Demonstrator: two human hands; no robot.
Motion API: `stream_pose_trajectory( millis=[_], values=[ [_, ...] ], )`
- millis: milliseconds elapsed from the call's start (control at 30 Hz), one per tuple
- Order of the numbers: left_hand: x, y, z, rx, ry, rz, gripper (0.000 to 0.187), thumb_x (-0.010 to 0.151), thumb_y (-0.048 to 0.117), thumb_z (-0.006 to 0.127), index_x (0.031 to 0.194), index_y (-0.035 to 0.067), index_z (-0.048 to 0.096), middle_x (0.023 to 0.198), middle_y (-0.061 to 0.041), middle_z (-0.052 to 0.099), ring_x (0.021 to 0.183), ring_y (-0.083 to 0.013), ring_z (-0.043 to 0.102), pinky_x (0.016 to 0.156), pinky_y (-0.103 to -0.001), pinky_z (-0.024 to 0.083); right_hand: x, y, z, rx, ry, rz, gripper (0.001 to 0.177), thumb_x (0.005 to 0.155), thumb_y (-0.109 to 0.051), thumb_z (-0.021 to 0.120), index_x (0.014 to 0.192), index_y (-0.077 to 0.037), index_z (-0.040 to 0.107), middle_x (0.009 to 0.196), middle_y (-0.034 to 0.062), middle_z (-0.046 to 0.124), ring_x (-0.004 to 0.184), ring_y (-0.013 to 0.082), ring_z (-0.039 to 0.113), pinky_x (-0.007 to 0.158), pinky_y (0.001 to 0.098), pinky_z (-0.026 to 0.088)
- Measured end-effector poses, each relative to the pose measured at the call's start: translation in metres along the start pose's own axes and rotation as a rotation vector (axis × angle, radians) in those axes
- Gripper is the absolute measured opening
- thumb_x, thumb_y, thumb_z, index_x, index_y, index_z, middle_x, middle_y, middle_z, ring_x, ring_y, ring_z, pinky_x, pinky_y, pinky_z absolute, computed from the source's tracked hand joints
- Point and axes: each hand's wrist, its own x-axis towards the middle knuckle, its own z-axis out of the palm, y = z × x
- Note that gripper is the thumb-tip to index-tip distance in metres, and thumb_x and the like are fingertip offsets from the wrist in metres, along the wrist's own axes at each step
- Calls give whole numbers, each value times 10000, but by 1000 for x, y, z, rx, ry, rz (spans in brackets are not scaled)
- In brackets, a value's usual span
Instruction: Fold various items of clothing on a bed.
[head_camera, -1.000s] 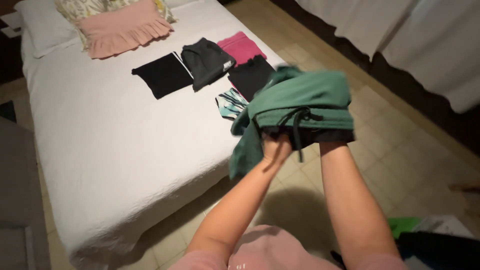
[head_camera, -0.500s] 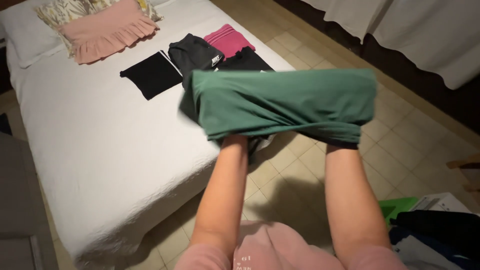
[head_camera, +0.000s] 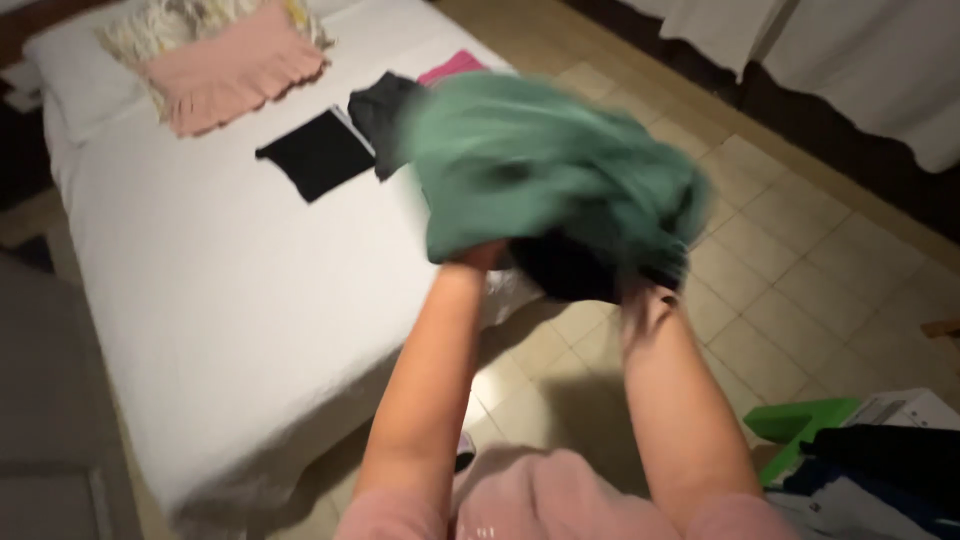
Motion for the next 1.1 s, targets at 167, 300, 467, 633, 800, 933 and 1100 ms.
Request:
stream_pose_trajectory(
  millis=[167,300,467,633,800,933,1100],
  values=[
    [-7,-34,45,-21,189,105,575,958,398,644,1436,92,547,1439,-134,555,1350,-297,512,1165,-390,401,70,-97,-25,-55,32,16,351,1043,-394,632,1267,-127,669,1304,103,664,1213,279,607,1036,403,463],
    [12,-69,43,-151,102,89,633,839,467,721,1343,101,608,1340,-111,627,1254,-276,566,1108,-373,432,85,-115,-24,-83,52,10,345,1041,-397,644,1252,-127,681,1290,106,674,1200,283,616,1026,407,470],
    [37,-40,-65,-119,-207,201,668,797,505,727,1340,130,619,1329,-102,638,1256,-279,570,1106,-382,427,91,-119,-20,-128,64,11,339,1037,-400,658,1234,-126,696,1272,108,686,1183,288,628,1012,411,479],
    [35,-109,-35,-70,-403,52,614,824,505,677,1319,142,669,1277,-112,670,1199,-294,604,1056,-387,457,89,-123,-16,-168,53,18,333,1034,-403,673,1215,-126,711,1255,111,698,1166,293,639,999,416,489],
    [38,-166,8,-29,-626,-68,575,850,504,627,1298,154,718,1225,-120,702,1143,-307,639,1006,-391,488,87,-88,-12,-216,61,58,328,1031,-406,687,1196,-126,726,1238,114,710,1150,298,651,986,421,498],
    [34,-126,-26,-1,-741,-154,561,866,503,596,1285,162,747,1194,-126,721,1110,-316,660,976,-393,506,91,-2,-1,-139,-437,-227,447,957,-326,688,1306,-48,679,1297,189,651,1163,364,604,951,481,458],
    [29,-65,-80,176,-1178,-56,695,677,562,881,1163,94,717,1080,-129,751,1018,-298,712,880,-387,545,79,5,-30,356,-1139,704,503,870,-379,721,1235,-33,740,1122,68,770,967,180,688,883,370,550]
  ],
)
